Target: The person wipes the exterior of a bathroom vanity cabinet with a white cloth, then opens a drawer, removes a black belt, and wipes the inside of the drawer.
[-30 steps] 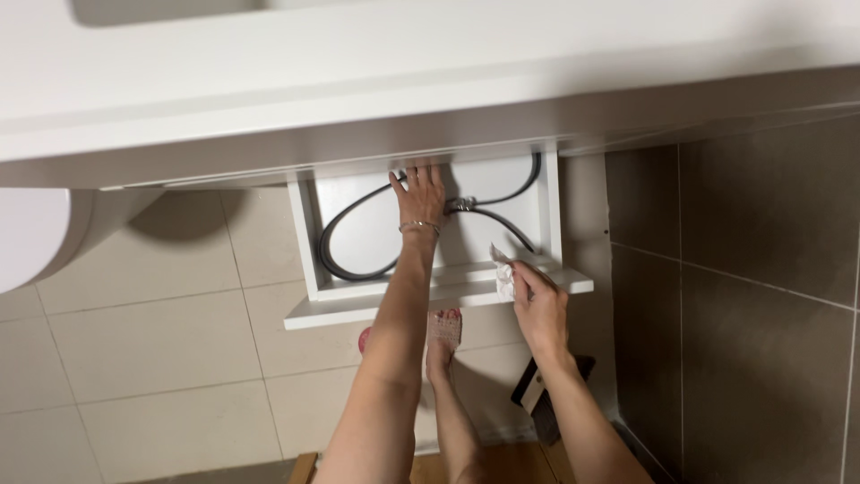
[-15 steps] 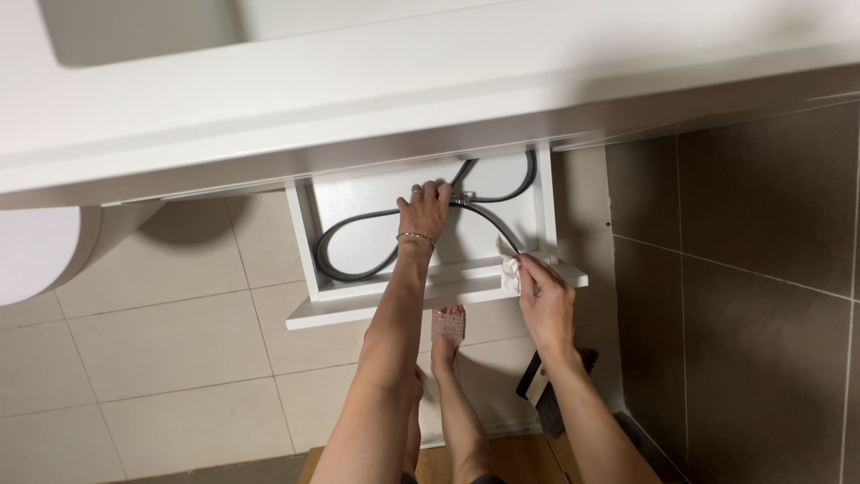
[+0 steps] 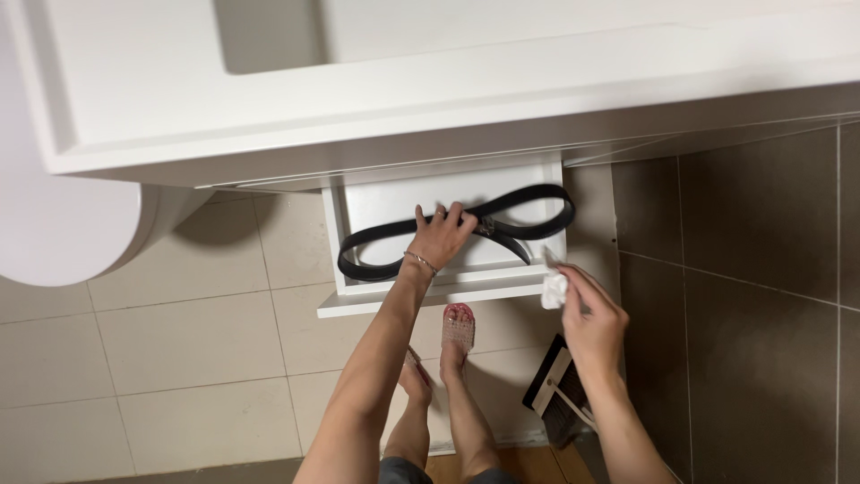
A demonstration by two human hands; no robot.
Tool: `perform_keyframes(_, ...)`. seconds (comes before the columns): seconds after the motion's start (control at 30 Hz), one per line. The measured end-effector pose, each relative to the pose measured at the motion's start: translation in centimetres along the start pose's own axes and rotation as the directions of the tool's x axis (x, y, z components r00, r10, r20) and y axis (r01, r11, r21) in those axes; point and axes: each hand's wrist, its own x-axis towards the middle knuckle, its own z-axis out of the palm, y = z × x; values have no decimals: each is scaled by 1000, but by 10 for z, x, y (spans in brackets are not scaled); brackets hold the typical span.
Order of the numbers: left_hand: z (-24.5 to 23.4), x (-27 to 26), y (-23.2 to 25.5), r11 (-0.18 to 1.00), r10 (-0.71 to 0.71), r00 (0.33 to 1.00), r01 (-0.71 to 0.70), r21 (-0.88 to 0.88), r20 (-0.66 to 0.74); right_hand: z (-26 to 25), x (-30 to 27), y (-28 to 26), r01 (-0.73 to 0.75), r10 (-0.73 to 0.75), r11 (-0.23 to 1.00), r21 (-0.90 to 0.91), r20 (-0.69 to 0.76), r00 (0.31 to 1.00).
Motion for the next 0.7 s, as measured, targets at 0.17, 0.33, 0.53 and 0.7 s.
perform_keyframes(0.17, -45, -30, 4, 994, 50, 998, -53, -97, -30, -39, -16, -17, 51, -62, 995, -88, -126, 990)
perform_keyframes(0.33, -101, -59, 7, 984, 40, 994, -57, -167, -105, -88, -30, -72, 166, -155, 985, 35, -220, 963)
perform_keyframes(0.53, -191, -110, 10, 971, -61, 960, -6, -237, -274, -123, -21, -114, 305, -281, 951, 47, -282, 917)
perform_keyframes(0.7, -276, -148, 5, 876, -244, 870, 7, -483, -429, -155, 9, -164, 327, -254, 940, 100, -436, 864)
